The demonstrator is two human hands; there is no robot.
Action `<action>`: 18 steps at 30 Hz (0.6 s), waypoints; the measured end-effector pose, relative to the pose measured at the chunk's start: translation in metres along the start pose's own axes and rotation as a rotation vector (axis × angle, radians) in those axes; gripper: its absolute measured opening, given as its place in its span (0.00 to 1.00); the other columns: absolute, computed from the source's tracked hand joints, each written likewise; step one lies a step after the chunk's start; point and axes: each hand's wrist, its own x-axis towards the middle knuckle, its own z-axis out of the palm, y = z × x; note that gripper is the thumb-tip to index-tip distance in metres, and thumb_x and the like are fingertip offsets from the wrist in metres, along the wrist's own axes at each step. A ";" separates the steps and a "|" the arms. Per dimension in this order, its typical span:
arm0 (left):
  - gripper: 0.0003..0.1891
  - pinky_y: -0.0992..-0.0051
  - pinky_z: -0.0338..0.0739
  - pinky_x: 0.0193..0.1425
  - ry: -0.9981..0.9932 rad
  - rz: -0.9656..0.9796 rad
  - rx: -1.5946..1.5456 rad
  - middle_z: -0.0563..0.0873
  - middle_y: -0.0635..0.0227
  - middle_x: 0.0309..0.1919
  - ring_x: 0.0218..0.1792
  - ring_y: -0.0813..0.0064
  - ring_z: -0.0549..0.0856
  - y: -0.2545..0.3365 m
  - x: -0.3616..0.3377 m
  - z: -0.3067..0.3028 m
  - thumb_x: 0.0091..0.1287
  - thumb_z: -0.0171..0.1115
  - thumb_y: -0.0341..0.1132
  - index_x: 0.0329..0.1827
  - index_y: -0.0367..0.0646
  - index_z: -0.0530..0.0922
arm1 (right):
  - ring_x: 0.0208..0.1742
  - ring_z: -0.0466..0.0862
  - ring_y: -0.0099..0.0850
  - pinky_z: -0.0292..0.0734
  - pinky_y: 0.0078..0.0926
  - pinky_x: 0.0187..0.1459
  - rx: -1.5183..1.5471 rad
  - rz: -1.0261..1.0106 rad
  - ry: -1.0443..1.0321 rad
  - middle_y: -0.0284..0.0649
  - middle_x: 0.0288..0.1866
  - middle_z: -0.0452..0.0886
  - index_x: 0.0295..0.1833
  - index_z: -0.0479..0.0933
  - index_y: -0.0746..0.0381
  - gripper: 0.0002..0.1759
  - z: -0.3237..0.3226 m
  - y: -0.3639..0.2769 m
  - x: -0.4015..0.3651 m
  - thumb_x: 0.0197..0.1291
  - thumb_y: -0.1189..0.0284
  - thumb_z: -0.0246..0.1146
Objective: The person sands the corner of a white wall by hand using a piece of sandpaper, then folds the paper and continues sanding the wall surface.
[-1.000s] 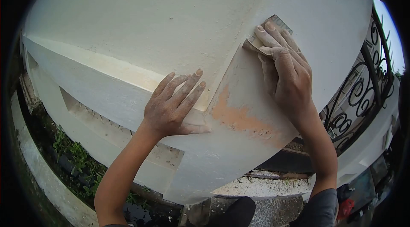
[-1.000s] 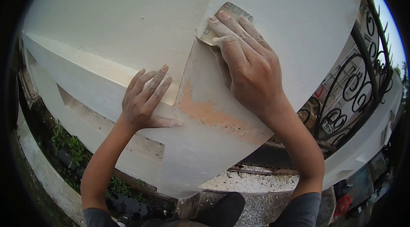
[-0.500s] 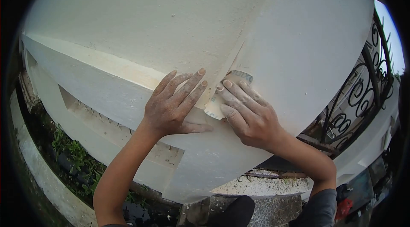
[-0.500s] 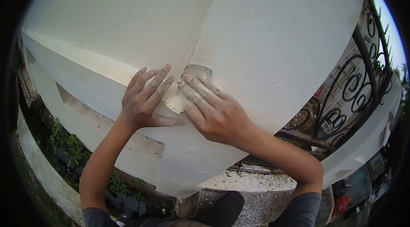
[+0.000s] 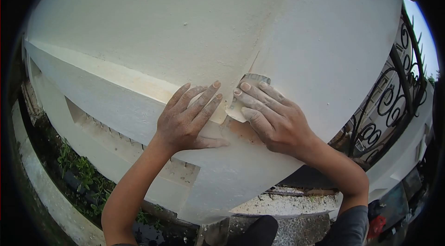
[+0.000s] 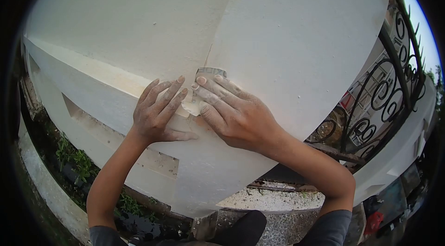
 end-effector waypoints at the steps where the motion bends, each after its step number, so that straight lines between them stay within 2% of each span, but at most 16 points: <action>1: 0.44 0.62 0.64 0.69 0.007 -0.004 -0.008 0.74 0.65 0.64 0.58 0.65 0.76 0.001 0.000 0.000 0.47 0.59 0.75 0.56 0.47 0.77 | 0.60 0.78 0.38 0.72 0.40 0.63 -0.136 0.054 0.099 0.48 0.54 0.80 0.41 0.76 0.65 0.08 -0.018 0.021 0.018 0.59 0.72 0.57; 3: 0.44 0.62 0.64 0.69 0.008 -0.010 -0.012 0.74 0.65 0.64 0.58 0.65 0.76 0.002 -0.001 0.001 0.47 0.59 0.74 0.56 0.46 0.76 | 0.61 0.77 0.37 0.72 0.40 0.62 -0.085 0.220 0.284 0.49 0.54 0.80 0.42 0.75 0.66 0.08 -0.028 0.043 0.036 0.59 0.73 0.57; 4: 0.44 0.62 0.64 0.69 0.013 -0.012 -0.012 0.74 0.66 0.64 0.58 0.65 0.76 0.002 0.000 0.001 0.47 0.60 0.74 0.56 0.46 0.76 | 0.62 0.76 0.40 0.70 0.41 0.63 -0.223 0.138 0.298 0.50 0.54 0.79 0.40 0.75 0.66 0.08 -0.019 0.041 0.034 0.58 0.73 0.58; 5: 0.44 0.62 0.64 0.69 0.005 -0.015 -0.012 0.74 0.66 0.64 0.58 0.65 0.76 0.002 0.001 0.000 0.47 0.60 0.74 0.56 0.46 0.76 | 0.62 0.76 0.42 0.69 0.42 0.64 -0.250 0.102 0.205 0.51 0.55 0.79 0.37 0.75 0.66 0.07 -0.015 0.028 0.028 0.58 0.72 0.59; 7: 0.44 0.62 0.64 0.69 -0.010 -0.024 -0.013 0.74 0.66 0.64 0.58 0.65 0.76 0.002 0.001 -0.001 0.47 0.60 0.74 0.56 0.46 0.77 | 0.62 0.76 0.43 0.69 0.42 0.65 0.035 0.071 0.031 0.51 0.55 0.79 0.35 0.75 0.64 0.07 0.004 -0.013 0.002 0.58 0.71 0.59; 8: 0.44 0.62 0.64 0.69 -0.013 -0.022 -0.014 0.74 0.66 0.64 0.58 0.65 0.76 0.002 0.001 -0.001 0.46 0.60 0.74 0.56 0.46 0.77 | 0.62 0.76 0.42 0.69 0.42 0.65 0.062 0.005 -0.050 0.51 0.55 0.79 0.34 0.75 0.64 0.07 0.018 -0.030 -0.016 0.59 0.70 0.59; 10: 0.44 0.61 0.65 0.69 -0.020 -0.012 -0.015 0.74 0.66 0.64 0.58 0.65 0.76 0.001 0.001 -0.002 0.46 0.61 0.74 0.55 0.46 0.77 | 0.63 0.75 0.41 0.68 0.41 0.66 0.105 -0.085 -0.155 0.48 0.55 0.80 0.34 0.76 0.62 0.07 0.014 -0.027 -0.015 0.59 0.69 0.59; 13: 0.45 0.58 0.67 0.66 0.022 -0.001 -0.036 0.76 0.63 0.62 0.57 0.62 0.77 0.001 0.001 0.000 0.42 0.67 0.71 0.56 0.45 0.76 | 0.64 0.74 0.41 0.68 0.42 0.66 -0.144 0.126 0.207 0.49 0.57 0.78 0.33 0.75 0.64 0.03 -0.017 0.030 0.023 0.54 0.76 0.58; 15: 0.45 0.58 0.67 0.66 0.014 -0.007 -0.028 0.76 0.62 0.62 0.57 0.62 0.77 0.003 0.000 0.000 0.42 0.67 0.71 0.57 0.45 0.76 | 0.64 0.74 0.42 0.68 0.42 0.66 -0.147 0.219 0.270 0.50 0.56 0.79 0.33 0.75 0.65 0.04 -0.018 0.028 0.032 0.54 0.75 0.58; 17: 0.45 0.59 0.67 0.67 0.005 -0.010 -0.013 0.76 0.63 0.62 0.56 0.63 0.77 0.002 0.001 0.000 0.43 0.65 0.72 0.57 0.45 0.76 | 0.63 0.75 0.43 0.69 0.44 0.65 -0.033 0.130 0.144 0.50 0.55 0.79 0.36 0.73 0.65 0.04 0.002 -0.002 0.012 0.54 0.80 0.60; 18: 0.45 0.59 0.67 0.67 -0.004 -0.014 -0.006 0.76 0.64 0.62 0.56 0.63 0.78 0.001 0.001 0.001 0.44 0.63 0.72 0.57 0.45 0.76 | 0.63 0.75 0.43 0.69 0.44 0.65 0.111 0.074 0.019 0.50 0.55 0.79 0.34 0.74 0.64 0.03 0.012 -0.023 -0.003 0.53 0.78 0.61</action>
